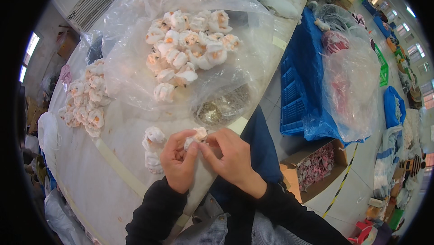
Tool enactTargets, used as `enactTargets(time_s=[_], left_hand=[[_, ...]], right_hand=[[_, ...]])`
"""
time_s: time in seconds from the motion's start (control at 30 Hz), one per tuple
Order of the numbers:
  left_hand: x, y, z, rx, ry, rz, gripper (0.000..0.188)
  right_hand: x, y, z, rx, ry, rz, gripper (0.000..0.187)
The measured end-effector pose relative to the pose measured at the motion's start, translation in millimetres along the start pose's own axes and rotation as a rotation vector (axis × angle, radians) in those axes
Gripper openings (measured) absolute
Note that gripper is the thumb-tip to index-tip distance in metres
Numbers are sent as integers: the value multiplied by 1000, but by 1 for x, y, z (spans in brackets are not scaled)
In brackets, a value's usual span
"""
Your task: The person assembles small white plush duck toys by hand, inserting small components into each unit and placing finished items into a pile on the table. The person handles the toys one at a time, repeatedly picking up a unit, inserting a small part, and setting it down.
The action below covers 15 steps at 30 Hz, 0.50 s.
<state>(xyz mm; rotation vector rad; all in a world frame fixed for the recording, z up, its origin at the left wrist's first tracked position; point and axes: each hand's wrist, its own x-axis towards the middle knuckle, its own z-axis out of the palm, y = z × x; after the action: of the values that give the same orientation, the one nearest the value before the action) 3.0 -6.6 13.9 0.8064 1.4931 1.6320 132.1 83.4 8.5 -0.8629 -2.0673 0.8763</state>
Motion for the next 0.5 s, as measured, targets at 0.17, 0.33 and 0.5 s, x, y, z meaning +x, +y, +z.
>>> enactTargets(time_s=[0.17, 0.33, 0.5], left_hand=[[0, -4, 0, 4, 0, 12, 29], [2, -8, 3, 29, 51, 68, 28], [0, -4, 1, 77, -11, 52, 32]], right_hand=[[0, -1, 3, -64, 17, 13, 13], [-2, 2, 2, -67, 15, 21, 12], [-2, 3, -1, -20, 3, 26, 9]])
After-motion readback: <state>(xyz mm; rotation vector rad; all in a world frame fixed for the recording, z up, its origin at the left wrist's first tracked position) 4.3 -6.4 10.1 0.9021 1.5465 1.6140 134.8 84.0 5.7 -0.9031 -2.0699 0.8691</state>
